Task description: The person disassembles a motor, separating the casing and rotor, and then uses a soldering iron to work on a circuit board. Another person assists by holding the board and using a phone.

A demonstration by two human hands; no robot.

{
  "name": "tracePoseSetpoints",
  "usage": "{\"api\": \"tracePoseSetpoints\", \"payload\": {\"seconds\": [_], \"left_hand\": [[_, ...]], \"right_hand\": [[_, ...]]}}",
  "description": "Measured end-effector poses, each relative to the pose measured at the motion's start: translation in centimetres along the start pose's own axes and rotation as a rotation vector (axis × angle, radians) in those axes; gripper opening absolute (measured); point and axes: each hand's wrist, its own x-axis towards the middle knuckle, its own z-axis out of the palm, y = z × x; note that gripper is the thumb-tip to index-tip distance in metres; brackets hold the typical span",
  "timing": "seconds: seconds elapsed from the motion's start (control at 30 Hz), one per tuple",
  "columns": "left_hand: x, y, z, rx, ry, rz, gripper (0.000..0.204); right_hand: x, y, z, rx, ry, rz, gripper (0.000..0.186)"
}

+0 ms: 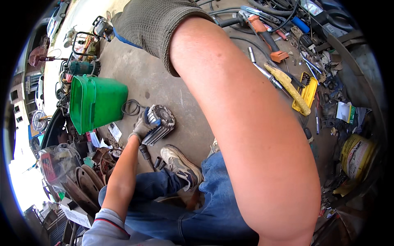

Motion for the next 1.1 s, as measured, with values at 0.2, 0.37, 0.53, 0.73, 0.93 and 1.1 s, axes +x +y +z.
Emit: {"api": "tracePoseSetpoints", "payload": {"seconds": [0.2,0.37,0.53,0.73,0.93,1.1], "left_hand": [[-9.5,1.2,0.3,0.138,0.147,-0.118,0.129],[-12.0,2.0,2.4,0.147,0.104,-0.175,0.119],[-11.2,1.6,2.2,0.132,0.145,-0.105,0.121],[-10.3,1.1,0.2,0.02,0.09,-0.14,0.124],[-8.0,0.1,-3.4,-0.044,0.088,-0.123,0.118],[-6.5,-1.0,-5.7,-0.144,-0.012,-0.101,0.104]], "right_hand": [[1.3,-3.4,-0.8,0.013,-0.142,-0.063,0.023],[1.8,-5.2,0.3,0.307,-0.235,0.293,0.044],[2.3,-6.1,-1.0,0.542,-0.497,0.728,0.049],[2.0,-8.4,0.1,0.611,-0.745,0.726,0.048],[1.0,-11.8,4.6,0.407,-0.961,0.593,0.058],[-3.6,-14.8,12.5,0.417,-0.913,0.929,0.066]]}}
